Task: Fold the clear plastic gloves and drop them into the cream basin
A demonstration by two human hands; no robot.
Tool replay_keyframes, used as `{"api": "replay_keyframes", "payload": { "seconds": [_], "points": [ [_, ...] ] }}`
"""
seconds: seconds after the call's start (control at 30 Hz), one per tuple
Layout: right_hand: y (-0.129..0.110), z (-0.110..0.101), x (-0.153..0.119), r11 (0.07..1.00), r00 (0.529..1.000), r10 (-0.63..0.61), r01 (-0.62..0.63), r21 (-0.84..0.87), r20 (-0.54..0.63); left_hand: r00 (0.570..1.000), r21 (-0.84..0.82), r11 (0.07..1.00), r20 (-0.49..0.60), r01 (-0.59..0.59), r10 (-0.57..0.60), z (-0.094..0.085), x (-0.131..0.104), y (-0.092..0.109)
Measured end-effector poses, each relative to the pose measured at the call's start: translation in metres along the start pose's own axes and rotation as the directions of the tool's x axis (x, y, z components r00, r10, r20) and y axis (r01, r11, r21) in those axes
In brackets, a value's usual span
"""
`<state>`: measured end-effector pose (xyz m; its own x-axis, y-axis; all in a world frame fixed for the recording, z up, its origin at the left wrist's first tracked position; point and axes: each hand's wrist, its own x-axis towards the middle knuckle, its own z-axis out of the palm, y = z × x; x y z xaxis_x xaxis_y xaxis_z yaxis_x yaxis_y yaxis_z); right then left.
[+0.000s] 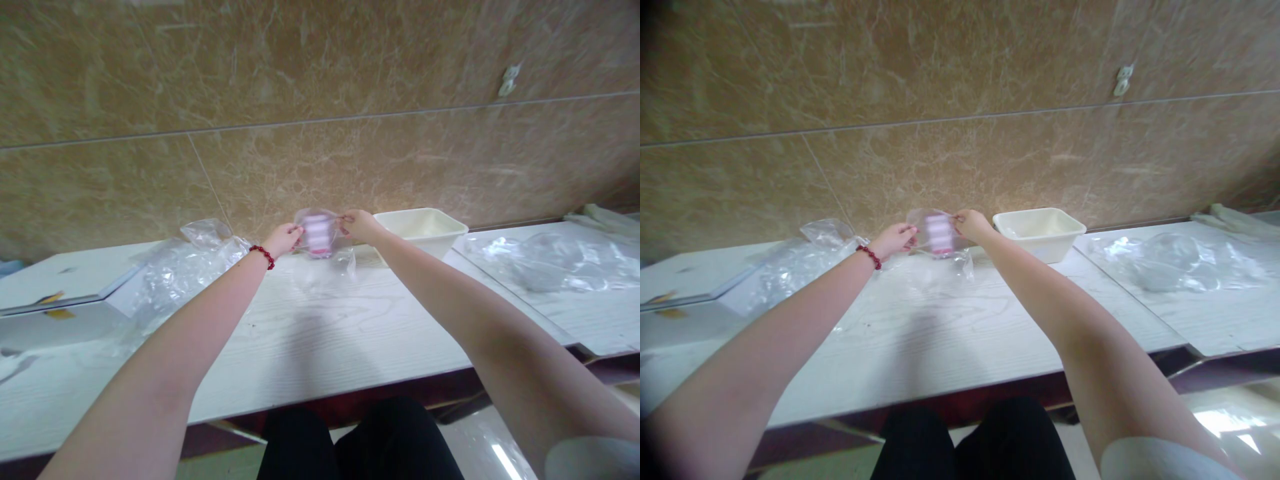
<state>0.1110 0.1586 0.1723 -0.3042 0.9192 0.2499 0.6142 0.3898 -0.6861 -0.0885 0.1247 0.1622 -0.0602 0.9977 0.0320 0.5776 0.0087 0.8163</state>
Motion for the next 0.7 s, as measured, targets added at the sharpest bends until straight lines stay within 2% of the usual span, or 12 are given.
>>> {"api": "replay_keyframes", "payload": {
  "seconds": [0.07, 0.13, 0.23, 0.4, 0.57, 0.63, 0.7],
  "points": [
    [0.0, -0.003, -0.006, 0.983, 0.986, -0.133, 0.119, -0.139, -0.097, 0.991, 0.08, 0.989, -0.046, -0.121, 0.125, -0.001, -0.001, -0.002],
    [0.0, -0.005, -0.015, 0.952, 0.957, -0.243, 0.204, -0.226, -0.16, 0.959, 0.205, 0.946, -0.078, -0.251, 0.272, -0.002, -0.007, -0.003],
    [0.003, -0.002, -0.032, 0.916, 0.923, -0.35, 0.3, -0.268, -0.161, 0.909, 0.34, 0.868, -0.08, -0.361, 0.409, -0.002, -0.021, -0.007],
    [0.018, 0.013, -0.068, 0.875, 0.909, -0.412, 0.379, -0.302, -0.054, 0.851, 0.45, 0.766, -0.021, -0.46, 0.524, 0.011, -0.047, -0.033],
    [0.041, 0.039, -0.107, 0.807, 0.875, -0.473, 0.479, -0.346, 0.106, 0.796, 0.462, 0.673, 0.138, -0.578, 0.589, 0.035, -0.071, -0.074],
    [0.051, 0.052, -0.122, 0.777, 0.865, -0.468, 0.499, -0.384, 0.178, 0.772, 0.435, 0.646, 0.231, -0.626, 0.592, 0.044, -0.08, -0.088],
    [0.061, 0.063, -0.138, 0.757, 0.874, -0.431, 0.485, -0.438, 0.222, 0.766, 0.437, 0.632, 0.294, -0.64, 0.572, 0.053, -0.09, -0.098]
  ]
}}
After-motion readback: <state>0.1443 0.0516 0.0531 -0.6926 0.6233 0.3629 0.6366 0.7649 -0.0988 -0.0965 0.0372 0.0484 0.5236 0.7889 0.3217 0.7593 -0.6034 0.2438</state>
